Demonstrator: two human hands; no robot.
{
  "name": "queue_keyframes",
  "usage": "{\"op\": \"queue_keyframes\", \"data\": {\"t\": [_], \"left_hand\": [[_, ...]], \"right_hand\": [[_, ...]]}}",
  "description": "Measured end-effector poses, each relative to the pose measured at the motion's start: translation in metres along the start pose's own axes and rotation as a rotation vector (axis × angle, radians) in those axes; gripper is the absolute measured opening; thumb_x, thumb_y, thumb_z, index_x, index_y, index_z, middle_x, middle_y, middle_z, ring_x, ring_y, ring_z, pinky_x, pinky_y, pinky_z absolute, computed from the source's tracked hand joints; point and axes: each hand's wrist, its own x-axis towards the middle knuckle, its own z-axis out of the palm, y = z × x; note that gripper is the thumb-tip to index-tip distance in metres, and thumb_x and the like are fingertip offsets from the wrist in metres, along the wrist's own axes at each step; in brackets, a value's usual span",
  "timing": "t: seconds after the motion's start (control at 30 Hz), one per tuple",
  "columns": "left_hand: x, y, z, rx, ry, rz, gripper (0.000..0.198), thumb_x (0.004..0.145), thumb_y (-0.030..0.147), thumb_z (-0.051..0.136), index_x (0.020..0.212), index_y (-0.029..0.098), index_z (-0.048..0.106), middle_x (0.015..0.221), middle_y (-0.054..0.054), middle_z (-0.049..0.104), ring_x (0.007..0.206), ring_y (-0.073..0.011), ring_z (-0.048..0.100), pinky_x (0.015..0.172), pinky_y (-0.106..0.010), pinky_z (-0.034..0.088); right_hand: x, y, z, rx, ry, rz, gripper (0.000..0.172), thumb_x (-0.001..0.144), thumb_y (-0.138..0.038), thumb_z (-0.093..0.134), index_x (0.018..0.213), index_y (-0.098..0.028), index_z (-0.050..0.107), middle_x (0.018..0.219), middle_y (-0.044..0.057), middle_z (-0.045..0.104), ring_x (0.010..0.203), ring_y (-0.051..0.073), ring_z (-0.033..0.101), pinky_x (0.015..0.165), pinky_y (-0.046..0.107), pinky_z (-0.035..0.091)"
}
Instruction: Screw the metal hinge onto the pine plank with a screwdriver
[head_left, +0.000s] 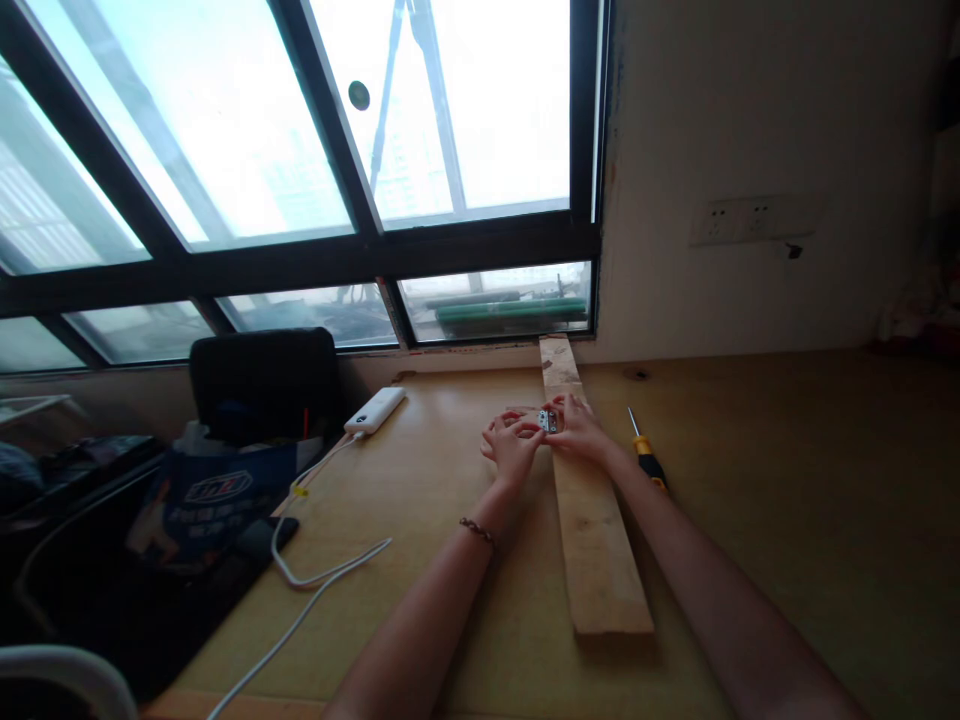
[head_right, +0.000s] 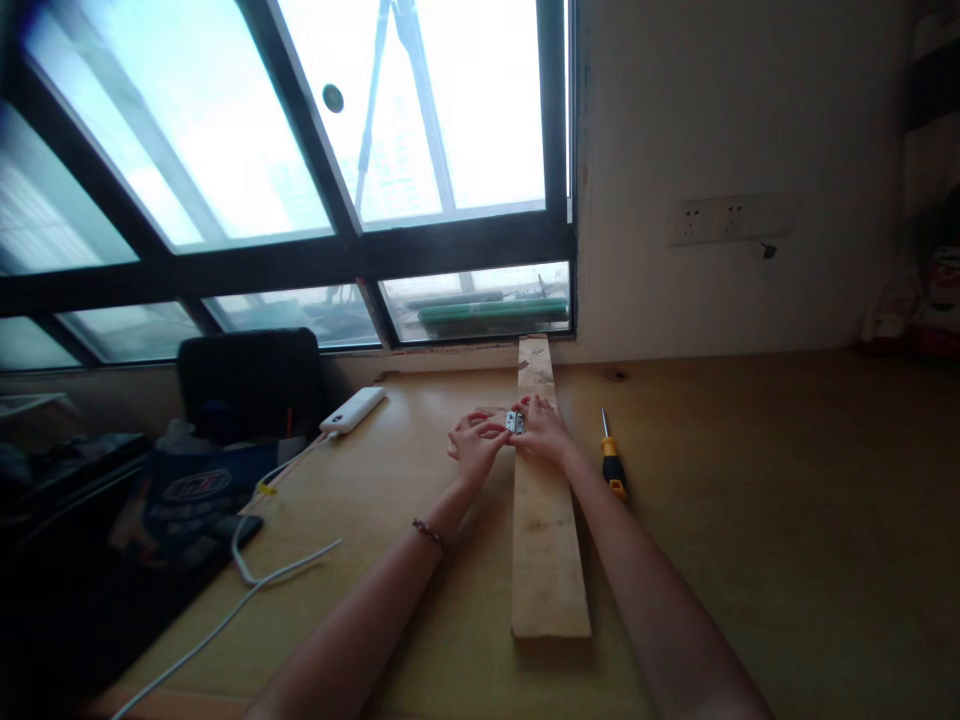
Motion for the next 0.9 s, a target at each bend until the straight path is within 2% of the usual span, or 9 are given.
{"op": "queue_keyframes", "data": {"t": [0.2, 0.3, 0.47, 0.6, 0.77, 0.9], "left_hand": [[0.012, 0.013, -0.012, 0.119, -0.095, -0.004, 0.013, 0.057, 0.038, 0.071, 0.068, 0.031, 0.070, 0.102, -0.001, 0.057, 0.107, -0.0292, 0.036, 0.090, -0.047, 0.021], [0.022, 0.016, -0.013, 0.170, -0.192, -0.009, 0.014, 0.055, 0.037, 0.072, 0.068, 0.032, 0.070, 0.097, 0.000, 0.059, 0.101, -0.0273, 0.039, 0.085, -0.043, 0.025], [0.032, 0.014, -0.011, 0.186, -0.333, 0.063, 0.010, 0.059, 0.032, 0.068, 0.069, 0.029, 0.070, 0.082, 0.000, 0.062, 0.092, -0.0227, 0.048, 0.079, -0.036, 0.028], [0.031, 0.014, -0.012, 0.202, -0.323, 0.143, 0.009, 0.063, 0.029, 0.066, 0.070, 0.026, 0.069, 0.083, -0.001, 0.062, 0.087, -0.0192, 0.052, 0.079, -0.035, 0.028], [0.030, 0.013, -0.011, 0.172, -0.327, 0.108, 0.011, 0.064, 0.028, 0.064, 0.074, 0.024, 0.068, 0.082, -0.001, 0.060, 0.084, -0.0176, 0.053, 0.075, -0.031, 0.031], [0.032, 0.010, -0.009, 0.102, -0.318, 0.148, 0.011, 0.065, 0.027, 0.064, 0.074, 0.022, 0.067, 0.080, 0.000, 0.058, 0.080, -0.0153, 0.053, 0.070, -0.027, 0.034]], "right_hand": [[0.001, 0.002, 0.001, -0.006, -0.003, -0.001, 0.064, 0.055, -0.048, 0.070, 0.107, -0.017, 0.048, 0.110, 0.009, 0.052, 0.104, 0.024, 0.047, 0.089, 0.036, 0.034], [0.001, 0.002, 0.001, -0.032, -0.012, -0.018, 0.060, 0.056, -0.047, 0.070, 0.106, -0.019, 0.051, 0.110, 0.008, 0.051, 0.103, 0.023, 0.047, 0.089, 0.036, 0.034], [0.000, 0.001, 0.000, -0.048, -0.014, -0.027, 0.057, 0.057, -0.047, 0.069, 0.105, -0.020, 0.052, 0.109, 0.007, 0.050, 0.103, 0.023, 0.047, 0.090, 0.037, 0.033], [0.000, 0.000, 0.000, -0.052, -0.020, -0.019, 0.058, 0.057, -0.047, 0.069, 0.106, -0.020, 0.052, 0.110, 0.007, 0.050, 0.104, 0.023, 0.047, 0.090, 0.038, 0.033], [0.001, 0.001, 0.001, -0.039, 0.002, -0.012, 0.054, 0.058, -0.047, 0.068, 0.102, -0.020, 0.052, 0.108, 0.007, 0.052, 0.102, 0.023, 0.047, 0.089, 0.037, 0.034], [0.001, 0.001, 0.001, -0.046, -0.002, -0.016, 0.054, 0.058, -0.048, 0.067, 0.101, -0.020, 0.051, 0.108, 0.007, 0.052, 0.101, 0.023, 0.048, 0.088, 0.037, 0.034]]}}
